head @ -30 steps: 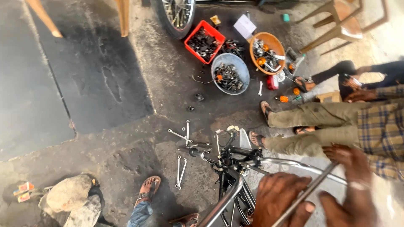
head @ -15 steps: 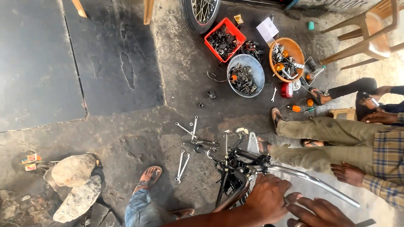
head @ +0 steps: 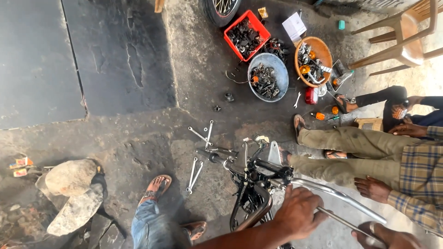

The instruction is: Repairing or assembling the handlebar and front fork assembly of a motorcycle.

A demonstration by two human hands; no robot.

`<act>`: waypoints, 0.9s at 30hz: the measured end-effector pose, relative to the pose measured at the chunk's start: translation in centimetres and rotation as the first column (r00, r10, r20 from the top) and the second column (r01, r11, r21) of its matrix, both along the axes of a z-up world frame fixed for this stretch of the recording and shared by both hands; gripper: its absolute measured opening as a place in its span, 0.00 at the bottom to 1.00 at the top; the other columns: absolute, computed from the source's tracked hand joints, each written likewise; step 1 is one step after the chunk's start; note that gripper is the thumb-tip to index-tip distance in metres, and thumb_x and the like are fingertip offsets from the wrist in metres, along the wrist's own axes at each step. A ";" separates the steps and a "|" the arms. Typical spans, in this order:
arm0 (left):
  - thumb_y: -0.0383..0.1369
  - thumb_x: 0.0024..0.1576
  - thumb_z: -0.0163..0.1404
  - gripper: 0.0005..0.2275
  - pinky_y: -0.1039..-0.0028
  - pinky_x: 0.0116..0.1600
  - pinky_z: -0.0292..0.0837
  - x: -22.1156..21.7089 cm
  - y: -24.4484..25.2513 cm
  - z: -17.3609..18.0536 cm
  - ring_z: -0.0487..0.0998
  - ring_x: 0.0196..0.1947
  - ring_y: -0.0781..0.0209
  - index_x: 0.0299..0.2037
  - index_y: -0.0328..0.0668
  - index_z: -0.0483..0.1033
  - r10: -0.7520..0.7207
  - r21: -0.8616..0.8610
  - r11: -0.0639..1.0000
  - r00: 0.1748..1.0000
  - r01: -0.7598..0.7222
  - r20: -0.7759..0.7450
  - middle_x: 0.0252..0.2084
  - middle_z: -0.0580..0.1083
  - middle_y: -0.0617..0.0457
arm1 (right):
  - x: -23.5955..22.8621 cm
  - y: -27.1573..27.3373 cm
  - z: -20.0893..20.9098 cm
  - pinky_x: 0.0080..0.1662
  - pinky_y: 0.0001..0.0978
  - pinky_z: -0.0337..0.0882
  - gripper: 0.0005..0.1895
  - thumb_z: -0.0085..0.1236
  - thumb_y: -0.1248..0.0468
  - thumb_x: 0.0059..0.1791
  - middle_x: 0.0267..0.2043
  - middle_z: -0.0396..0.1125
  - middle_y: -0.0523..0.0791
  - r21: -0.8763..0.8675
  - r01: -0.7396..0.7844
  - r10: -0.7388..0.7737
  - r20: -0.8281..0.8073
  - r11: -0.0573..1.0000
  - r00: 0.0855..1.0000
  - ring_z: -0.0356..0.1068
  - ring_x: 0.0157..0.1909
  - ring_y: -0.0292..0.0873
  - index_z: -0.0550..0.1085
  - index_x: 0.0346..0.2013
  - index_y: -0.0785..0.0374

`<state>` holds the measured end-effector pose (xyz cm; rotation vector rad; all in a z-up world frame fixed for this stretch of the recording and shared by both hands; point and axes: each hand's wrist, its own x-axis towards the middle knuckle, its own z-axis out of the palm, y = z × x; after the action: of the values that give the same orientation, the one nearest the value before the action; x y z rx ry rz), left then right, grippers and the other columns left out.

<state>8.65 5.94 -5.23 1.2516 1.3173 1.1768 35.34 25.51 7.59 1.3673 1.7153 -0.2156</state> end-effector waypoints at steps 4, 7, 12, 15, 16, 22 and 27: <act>0.50 0.65 0.44 0.20 0.36 0.74 0.36 0.8 0.6 -0.3 0.63 0.66 0.39 0.47 0.39 0.75 -0.021 -0.021 1.000 1.000 0.021 -0.003 0.51 0.71 0.39 | 0.8 -0.7 -1.4 0.54 0.31 0.76 0.22 0.68 0.45 0.47 0.41 0.77 0.45 0.236 0.233 -0.240 0.004 0.944 0.971 0.79 0.45 0.40 0.84 0.47 0.56; 0.48 0.65 0.45 0.19 0.35 0.76 0.38 1.3 0.7 -0.7 0.68 0.64 0.40 0.47 0.39 0.75 0.086 0.060 0.994 0.996 -0.086 0.000 0.49 0.74 0.41 | 10.0 7.2 -2.8 0.40 0.36 0.78 0.19 0.61 0.52 0.45 0.33 0.79 0.50 0.014 0.205 -0.196 -0.229 0.979 0.954 0.77 0.34 0.45 0.79 0.44 0.61; 0.51 0.65 0.45 0.21 0.36 0.72 0.45 1.3 0.8 -0.8 0.71 0.58 0.38 0.45 0.37 0.76 0.059 0.058 0.997 0.995 -0.055 -0.082 0.47 0.74 0.39 | 12.3 7.7 -2.5 0.41 0.34 0.79 0.19 0.56 0.50 0.47 0.34 0.78 0.48 -0.009 0.071 -0.071 -0.133 0.997 0.989 0.77 0.34 0.43 0.76 0.48 0.55; 0.51 0.66 0.44 0.21 0.36 0.70 0.50 1.3 0.4 -1.1 0.73 0.54 0.39 0.43 0.38 0.75 0.114 0.115 0.988 0.989 -0.103 -0.094 0.43 0.74 0.42 | -1.6 -1.1 3.0 0.41 0.32 0.79 0.20 0.53 0.48 0.48 0.34 0.78 0.47 -0.016 0.000 -0.001 -0.068 1.000 0.998 0.77 0.35 0.41 0.75 0.50 0.51; 0.51 0.66 0.44 0.21 0.36 0.70 0.50 0.7 0.8 -0.6 0.73 0.54 0.39 0.43 0.38 0.75 0.117 0.126 0.987 0.988 -0.104 -0.101 0.43 0.74 0.42 | -4.1 -0.9 5.0 0.41 0.32 0.79 0.20 0.52 0.47 0.48 0.34 0.78 0.46 -0.013 -0.031 0.030 -0.057 0.999 0.998 0.77 0.35 0.41 0.74 0.51 0.50; 0.51 0.67 0.41 0.21 0.47 0.62 0.59 -0.5 0.7 -0.1 0.73 0.46 0.46 0.40 0.39 0.76 0.024 0.049 0.999 0.992 -0.018 -0.121 0.38 0.74 0.42 | -23.2 -8.4 17.2 0.42 0.29 0.79 0.21 0.46 0.45 0.51 0.35 0.76 0.44 -0.064 -0.168 0.172 0.061 0.984 0.983 0.77 0.35 0.38 0.71 0.55 0.43; 0.48 0.67 0.42 0.20 0.49 0.61 0.58 -1.0 0.2 0.0 0.72 0.47 0.46 0.41 0.36 0.74 0.061 0.019 0.998 0.994 -0.059 -0.092 0.40 0.73 0.41 | -26.2 -11.6 12.3 0.43 0.27 0.79 0.22 0.41 0.42 0.53 0.36 0.75 0.43 -0.122 -0.290 0.305 0.128 0.949 0.944 0.76 0.36 0.36 0.69 0.59 0.38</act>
<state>7.65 6.17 -5.24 1.3002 1.4248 1.1858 9.12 13.86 19.89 1.0077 1.7369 -0.0299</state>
